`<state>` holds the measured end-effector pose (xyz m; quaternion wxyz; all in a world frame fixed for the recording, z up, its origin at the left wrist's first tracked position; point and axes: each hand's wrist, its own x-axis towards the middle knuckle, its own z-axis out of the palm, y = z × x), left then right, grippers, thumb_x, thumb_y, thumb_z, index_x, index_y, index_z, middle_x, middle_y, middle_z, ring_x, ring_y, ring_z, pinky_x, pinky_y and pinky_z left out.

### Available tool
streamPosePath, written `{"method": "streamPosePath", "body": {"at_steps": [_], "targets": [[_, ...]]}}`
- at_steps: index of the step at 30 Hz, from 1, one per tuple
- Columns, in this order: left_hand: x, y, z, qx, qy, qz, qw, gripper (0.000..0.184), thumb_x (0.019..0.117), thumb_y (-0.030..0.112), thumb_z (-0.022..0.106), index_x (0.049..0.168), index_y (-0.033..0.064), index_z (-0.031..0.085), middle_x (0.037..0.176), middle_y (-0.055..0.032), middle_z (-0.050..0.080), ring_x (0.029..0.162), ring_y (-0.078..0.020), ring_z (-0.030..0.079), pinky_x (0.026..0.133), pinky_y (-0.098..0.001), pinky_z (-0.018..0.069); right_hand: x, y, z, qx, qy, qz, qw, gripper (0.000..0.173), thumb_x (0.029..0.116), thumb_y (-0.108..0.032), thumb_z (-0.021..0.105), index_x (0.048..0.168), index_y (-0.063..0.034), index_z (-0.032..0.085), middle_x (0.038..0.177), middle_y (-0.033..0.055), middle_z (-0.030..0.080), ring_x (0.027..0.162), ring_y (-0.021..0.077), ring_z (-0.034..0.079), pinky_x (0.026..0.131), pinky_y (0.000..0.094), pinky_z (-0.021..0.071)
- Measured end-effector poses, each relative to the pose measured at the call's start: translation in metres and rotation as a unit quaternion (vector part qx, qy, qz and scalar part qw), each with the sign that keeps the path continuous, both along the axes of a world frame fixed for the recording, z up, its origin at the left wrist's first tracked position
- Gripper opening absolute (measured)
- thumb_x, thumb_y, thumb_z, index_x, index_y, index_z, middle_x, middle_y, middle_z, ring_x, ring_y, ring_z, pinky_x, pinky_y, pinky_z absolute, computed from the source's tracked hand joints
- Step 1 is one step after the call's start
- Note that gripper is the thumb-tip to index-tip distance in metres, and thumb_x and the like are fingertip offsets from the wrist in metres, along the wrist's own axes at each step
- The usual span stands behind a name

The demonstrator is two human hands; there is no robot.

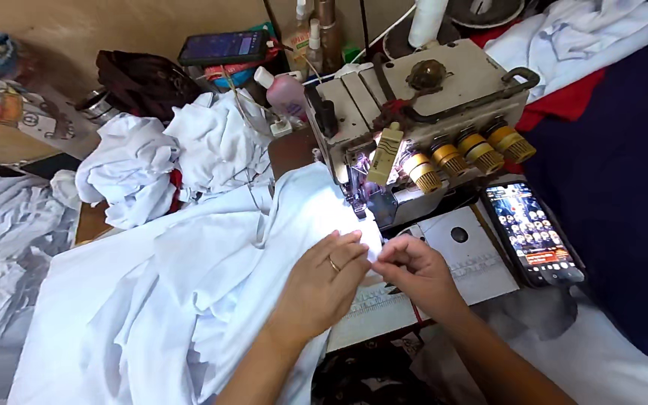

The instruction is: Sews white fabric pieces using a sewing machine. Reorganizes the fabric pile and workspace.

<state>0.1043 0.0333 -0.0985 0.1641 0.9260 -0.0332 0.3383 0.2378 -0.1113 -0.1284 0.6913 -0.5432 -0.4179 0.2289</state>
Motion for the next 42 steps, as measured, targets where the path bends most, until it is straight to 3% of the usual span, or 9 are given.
{"method": "streamPosePath", "body": {"at_steps": [10,15,18,23,26,28,32,37,42], "targets": [[0.031,0.060,0.034,0.008,0.092,0.062,0.994,0.033,0.0970,0.029,0.051,0.100,0.0099,0.078,0.104,-0.0056,0.075,0.104,-0.0240,0.069,0.086,-0.0428,0.0551,0.004,0.006,0.000,-0.030,-0.163,-0.011,0.986,0.035,0.1040,-0.017,0.055,0.130,0.0064,0.062,0.091,0.0025,0.073,0.075,0.0002,0.067,0.070,0.0172,0.0577],[0.032,0.054,0.033,-0.044,0.108,0.210,0.971,0.025,0.1017,0.019,0.057,0.111,0.0002,0.072,0.112,-0.0182,0.070,0.106,-0.0346,0.068,0.092,-0.0504,0.0546,-0.003,-0.001,0.003,-0.020,-0.187,0.013,0.982,0.030,0.1053,-0.019,0.052,0.122,0.0028,0.067,0.088,0.0013,0.072,0.075,-0.0019,0.066,0.070,0.0140,0.0556],[0.008,0.047,0.029,-0.092,0.084,0.249,0.960,0.017,0.0968,0.017,0.066,0.103,0.0019,0.072,0.097,-0.0147,0.065,0.081,-0.0261,0.064,0.072,-0.0433,0.0559,-0.007,-0.002,0.002,-0.008,-0.218,0.026,0.976,0.026,0.1055,-0.018,0.052,0.114,-0.0024,0.071,0.089,0.0021,0.073,0.078,-0.0016,0.065,0.073,0.0129,0.0536],[-0.044,0.002,0.021,-0.108,0.065,0.315,0.941,0.023,0.0971,0.023,0.061,0.097,0.0022,0.072,0.086,-0.0121,0.067,0.074,-0.0217,0.065,0.067,-0.0349,0.0562,-0.013,0.006,-0.002,0.054,-0.257,0.044,0.964,0.028,0.1077,-0.022,0.052,0.128,-0.0105,0.067,0.144,0.0071,0.058,0.116,0.0007,0.062,0.095,0.0140,0.0515],[-0.056,-0.033,0.019,-0.141,0.104,0.253,0.951,0.024,0.0972,0.025,0.060,0.095,0.0050,0.072,0.084,-0.0081,0.069,0.072,-0.0181,0.068,0.064,-0.0332,0.0581,-0.015,0.010,-0.001,0.060,-0.331,0.080,0.938,0.035,0.1118,-0.019,0.039,0.141,-0.0095,0.056,0.153,0.0090,0.052,0.133,0.0070,0.055,0.108,0.0206,0.0461],[-0.052,-0.045,0.019,-0.169,0.130,0.185,0.959,0.023,0.1003,0.026,0.057,0.094,0.0079,0.071,0.084,-0.0049,0.068,0.073,-0.0148,0.068,0.064,-0.0302,0.0580,-0.010,0.010,0.000,0.038,-0.380,0.086,0.920,0.036,0.1125,-0.023,0.036,0.142,-0.0123,0.055,0.147,0.0063,0.058,0.133,0.0086,0.056,0.107,0.0240,0.0474],[-0.034,-0.037,0.024,-0.145,0.138,0.162,0.966,0.023,0.1024,0.024,0.056,0.099,0.0083,0.072,0.090,-0.0065,0.070,0.080,-0.0178,0.070,0.070,-0.0327,0.0590,0.029,0.000,0.001,-0.027,-0.428,-0.022,0.903,0.029,0.1049,-0.029,0.052,0.104,-0.0112,0.076,0.091,0.0029,0.076,0.079,0.0114,0.071,0.072,0.0318,0.0578],[-0.022,-0.030,0.025,-0.162,0.133,0.126,0.970,0.020,0.1010,0.020,0.060,0.100,0.0049,0.074,0.089,-0.0105,0.072,0.082,-0.0237,0.072,0.072,-0.0397,0.0592,0.044,-0.018,0.012,-0.045,-0.398,-0.056,0.914,0.034,0.1064,-0.032,0.052,0.099,-0.0051,0.072,0.084,0.0055,0.072,0.071,0.0008,0.063,0.067,0.0145,0.0504],[-0.052,-0.025,0.024,-0.189,0.079,0.060,0.977,0.016,0.0976,0.019,0.066,0.097,0.0068,0.076,0.087,-0.0066,0.074,0.078,-0.0182,0.071,0.071,-0.0352,0.0569,0.013,-0.031,0.031,-0.035,-0.292,0.119,0.948,0.027,0.1059,-0.029,0.055,0.107,-0.0059,0.068,0.086,0.0007,0.070,0.074,-0.0081,0.059,0.069,0.0081,0.0492]]}}
